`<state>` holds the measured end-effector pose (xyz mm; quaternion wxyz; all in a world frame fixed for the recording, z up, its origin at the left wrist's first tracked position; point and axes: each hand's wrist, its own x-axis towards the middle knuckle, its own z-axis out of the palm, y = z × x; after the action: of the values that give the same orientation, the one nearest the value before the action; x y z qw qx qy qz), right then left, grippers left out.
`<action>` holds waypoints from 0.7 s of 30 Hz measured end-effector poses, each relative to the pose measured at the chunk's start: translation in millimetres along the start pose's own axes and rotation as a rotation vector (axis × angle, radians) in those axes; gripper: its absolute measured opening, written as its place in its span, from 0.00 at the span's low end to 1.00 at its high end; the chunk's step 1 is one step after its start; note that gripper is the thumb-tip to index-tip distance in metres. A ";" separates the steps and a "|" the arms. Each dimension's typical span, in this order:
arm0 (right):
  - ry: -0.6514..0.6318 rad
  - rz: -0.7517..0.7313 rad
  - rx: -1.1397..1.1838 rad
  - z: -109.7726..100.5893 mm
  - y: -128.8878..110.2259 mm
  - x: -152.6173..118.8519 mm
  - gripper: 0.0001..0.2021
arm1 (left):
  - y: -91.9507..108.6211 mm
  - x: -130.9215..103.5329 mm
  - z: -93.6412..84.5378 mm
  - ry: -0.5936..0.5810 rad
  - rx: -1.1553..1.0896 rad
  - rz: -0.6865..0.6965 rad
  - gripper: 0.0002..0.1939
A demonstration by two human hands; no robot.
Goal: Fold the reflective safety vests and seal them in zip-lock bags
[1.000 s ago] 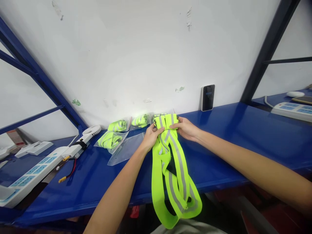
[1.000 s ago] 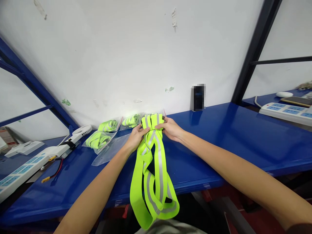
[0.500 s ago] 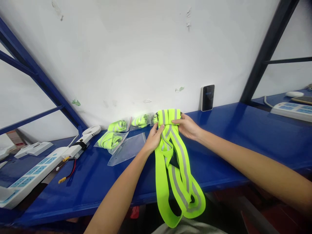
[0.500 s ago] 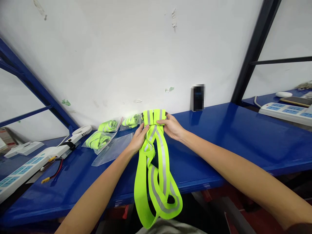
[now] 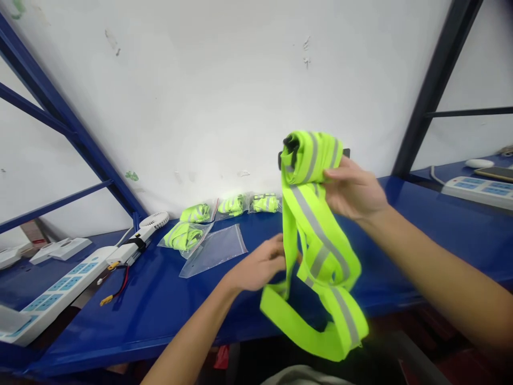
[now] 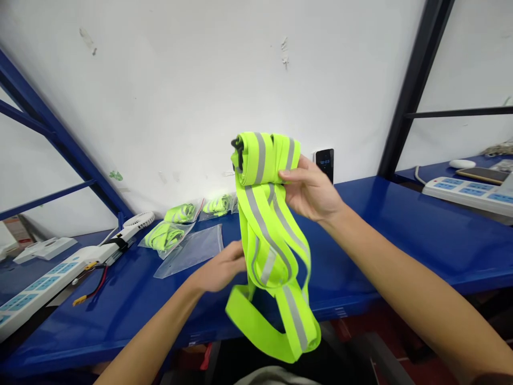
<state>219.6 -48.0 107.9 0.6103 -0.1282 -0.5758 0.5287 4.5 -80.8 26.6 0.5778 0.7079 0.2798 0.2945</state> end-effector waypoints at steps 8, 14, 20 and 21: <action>0.043 -0.076 -0.052 21.5 -18.8 -2.2 0.15 | 20.4 -12.3 14.1 0.266 -0.258 0.141 0.24; 0.130 -0.113 -0.126 34.3 -10.7 -7.1 0.17 | 43.6 -20.1 32.7 0.266 -0.290 0.114 0.31; 0.120 -0.148 -0.200 41.2 -23.4 -20.8 0.16 | 15.3 -49.9 60.7 0.161 -0.838 -0.100 0.24; 0.119 -0.140 -0.205 42.1 -23.7 -22.7 0.16 | 9.1 -57.0 64.5 0.120 -0.962 -0.084 0.27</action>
<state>201.1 -94.7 125.9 0.6626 -0.1804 -0.5970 0.4148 14.6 -166.6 20.0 0.8337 0.3302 0.1733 0.4072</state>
